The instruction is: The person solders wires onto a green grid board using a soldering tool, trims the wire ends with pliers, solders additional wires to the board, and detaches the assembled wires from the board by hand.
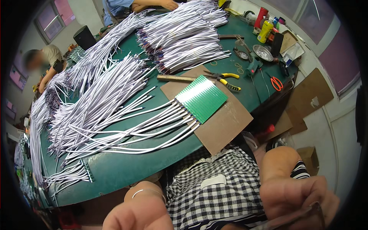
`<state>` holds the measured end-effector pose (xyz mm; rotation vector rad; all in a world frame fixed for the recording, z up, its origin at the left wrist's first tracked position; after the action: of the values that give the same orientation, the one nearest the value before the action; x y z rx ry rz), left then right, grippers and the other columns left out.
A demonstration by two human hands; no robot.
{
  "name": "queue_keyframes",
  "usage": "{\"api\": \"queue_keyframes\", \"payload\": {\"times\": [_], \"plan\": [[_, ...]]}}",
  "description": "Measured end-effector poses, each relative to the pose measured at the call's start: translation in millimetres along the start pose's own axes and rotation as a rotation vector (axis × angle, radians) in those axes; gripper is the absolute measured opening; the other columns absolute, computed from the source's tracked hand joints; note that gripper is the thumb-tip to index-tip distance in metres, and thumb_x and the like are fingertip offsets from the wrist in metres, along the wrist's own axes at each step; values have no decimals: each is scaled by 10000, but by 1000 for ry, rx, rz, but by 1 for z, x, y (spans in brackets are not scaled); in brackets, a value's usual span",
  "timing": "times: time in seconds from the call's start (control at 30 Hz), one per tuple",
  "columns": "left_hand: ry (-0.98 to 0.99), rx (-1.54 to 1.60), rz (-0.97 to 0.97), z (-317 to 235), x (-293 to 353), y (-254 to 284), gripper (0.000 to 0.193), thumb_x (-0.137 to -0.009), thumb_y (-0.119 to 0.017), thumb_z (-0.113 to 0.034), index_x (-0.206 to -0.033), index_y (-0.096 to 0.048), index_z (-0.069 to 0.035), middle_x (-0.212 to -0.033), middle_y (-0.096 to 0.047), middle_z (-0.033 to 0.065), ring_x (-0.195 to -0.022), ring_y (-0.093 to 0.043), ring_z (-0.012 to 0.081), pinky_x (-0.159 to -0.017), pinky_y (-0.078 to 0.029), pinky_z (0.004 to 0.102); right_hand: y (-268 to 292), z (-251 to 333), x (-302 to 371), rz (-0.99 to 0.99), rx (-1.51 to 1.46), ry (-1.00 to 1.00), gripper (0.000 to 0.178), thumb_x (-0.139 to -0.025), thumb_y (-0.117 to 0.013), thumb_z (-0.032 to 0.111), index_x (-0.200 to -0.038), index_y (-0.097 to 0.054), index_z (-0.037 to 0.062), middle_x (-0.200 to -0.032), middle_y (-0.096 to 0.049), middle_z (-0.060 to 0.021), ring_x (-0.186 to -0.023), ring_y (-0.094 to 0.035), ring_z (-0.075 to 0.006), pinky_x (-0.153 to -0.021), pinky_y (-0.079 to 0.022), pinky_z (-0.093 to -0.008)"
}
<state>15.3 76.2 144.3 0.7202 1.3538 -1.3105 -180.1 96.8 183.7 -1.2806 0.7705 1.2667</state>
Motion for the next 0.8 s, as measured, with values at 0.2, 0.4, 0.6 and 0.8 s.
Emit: {"api": "queue_keyframes", "payload": {"times": [0.2,0.4,0.6,0.8], "plan": [[563,62,165,71,59,-1,214,-732,-591,-29,-933,-575,-101,-886,-579,70,-818,-522,195,-730,-414,313,53,-46,13,94,34,455,118,-770,-619,166,-851,-558,105,-856,-568,9,-749,-545,-168,-742,-407,-322],[916,-418,1120,153,123,38,494,-746,-694,-215,-1164,-523,-15,-1092,-572,167,-1002,-529,318,-890,-399,386,120,-182,35,525,798,-623,261,-768,-613,106,-1003,-557,6,-964,-551,-159,-908,-542,-309,-817,-433,-362],[1023,-321,1458,159,161,49,721,-681,-696,-520,-1196,-524,-46,-954,-566,141,-892,-516,320,-787,-411,419,156,-253,86,674,903,-1022,357,-794,-621,176,-1090,-502,14,-975,-571,-154,-916,-561,-285,-804,-438,-368],[946,-152,1637,146,150,56,932,-559,-721,-623,-1276,-479,-78,-1117,-517,143,-1020,-466,332,-901,-360,428,162,-271,96,695,961,-1227,394,-762,-669,205,-1075,-517,19,-912,-566,-121,-834,-560,-252,-729,-446,-352]]}}
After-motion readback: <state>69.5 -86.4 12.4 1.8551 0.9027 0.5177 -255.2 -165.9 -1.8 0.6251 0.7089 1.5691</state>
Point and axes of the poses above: each hand's wrist, its own x-axis away from the middle knuckle, its own y-axis out of the back of the hand, z = x × y, the point moved 2 cm from there along -x, towards the middle knuckle
